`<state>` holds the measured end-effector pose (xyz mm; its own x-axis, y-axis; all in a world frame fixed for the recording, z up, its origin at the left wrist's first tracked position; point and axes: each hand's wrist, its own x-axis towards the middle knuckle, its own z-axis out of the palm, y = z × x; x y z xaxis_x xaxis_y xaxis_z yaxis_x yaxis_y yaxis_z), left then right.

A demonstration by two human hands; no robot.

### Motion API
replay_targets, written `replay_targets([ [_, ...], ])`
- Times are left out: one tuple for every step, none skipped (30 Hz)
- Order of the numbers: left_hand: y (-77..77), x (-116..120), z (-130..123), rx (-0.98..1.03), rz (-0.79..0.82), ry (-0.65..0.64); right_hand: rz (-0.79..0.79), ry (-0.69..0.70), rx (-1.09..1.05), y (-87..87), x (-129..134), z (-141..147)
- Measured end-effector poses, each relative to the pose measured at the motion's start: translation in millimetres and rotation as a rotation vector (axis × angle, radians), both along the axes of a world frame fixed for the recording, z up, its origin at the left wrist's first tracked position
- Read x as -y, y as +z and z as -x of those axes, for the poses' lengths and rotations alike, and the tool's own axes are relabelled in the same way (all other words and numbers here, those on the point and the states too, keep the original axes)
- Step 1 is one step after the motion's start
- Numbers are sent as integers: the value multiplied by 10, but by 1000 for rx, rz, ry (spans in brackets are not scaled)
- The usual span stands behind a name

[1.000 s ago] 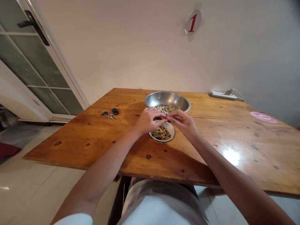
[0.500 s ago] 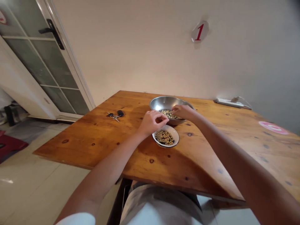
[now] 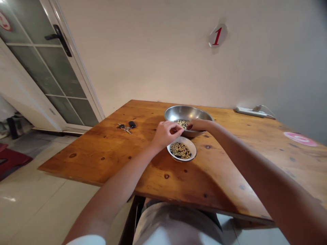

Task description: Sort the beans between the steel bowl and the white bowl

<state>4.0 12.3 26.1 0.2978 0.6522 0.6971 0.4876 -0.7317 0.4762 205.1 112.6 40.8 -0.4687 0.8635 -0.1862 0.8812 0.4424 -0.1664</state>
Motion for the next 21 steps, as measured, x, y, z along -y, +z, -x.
replay_targets([
  [-3, -3, -1, 1, -1, 2, 6, -1, 5, 5, 11, 3],
  [-6, -6, -1, 1, -3, 5, 3, -5, 4, 8, 20, 7],
  [-8, -8, -1, 0, -6, 9, -8, -12, -2, 11, 29, 9],
  [-10, -10, -1, -2, -8, 13, -25, -20, -12, 14, 37, 8],
  [-12, -12, -2, -4, -10, 16, -49, -30, -27, 17, 45, 4],
  [-14, -15, -2, -6, -12, 18, -79, -43, -44, 22, 57, -4],
  [-18, -19, -3, -8, -13, 17, -115, -59, -62, 27, 73, -14],
  [-22, -23, -4, -13, -15, 15, -155, -78, -74, 33, 99, -24],
  [-26, -27, -6, -17, -17, 14, -204, -103, -96, 38, 137, -32],
  [-29, -29, -7, -22, -18, 15, -256, -126, -138, 42, 190, -35],
  [-31, -27, -8, -29, -19, 16, -306, -144, -195, 43, 261, -30],
  [-29, -20, -10, -37, -17, 11, -359, -158, -311, 42, 350, -18],
  [-25, -9, -11, -46, -14, -1, -380, -141, -447, 41, 456, 2],
  [-16, 9, -13, -54, -10, -21, -369, -117, -578, 41, 575, 29],
  [-5, 31, -16, -60, -5, -47, -322, -93, -708, 43, 701, 60],
  [9, 55, -18, -64, -1, -75, -264, -73, -832, 49, 827, 93],
  [24, 81, -22, -62, 3, -100, -194, -62, -942, 60, 947, 124],
  [39, 105, -26, -57, 7, -118, -146, -63, -1040, 73, 1053, 150],
  [53, 127, -31, -50, 15, -133, -83, -56, -1114, 88, 1141, 171],
  [66, 145, -36, -43, 26, -146, -23, -47, -1176, 101, 1209, 184],
  [77, 160, -40, -36, 41, -160, 12, -44, -1219, 111, 1257, 190],
])
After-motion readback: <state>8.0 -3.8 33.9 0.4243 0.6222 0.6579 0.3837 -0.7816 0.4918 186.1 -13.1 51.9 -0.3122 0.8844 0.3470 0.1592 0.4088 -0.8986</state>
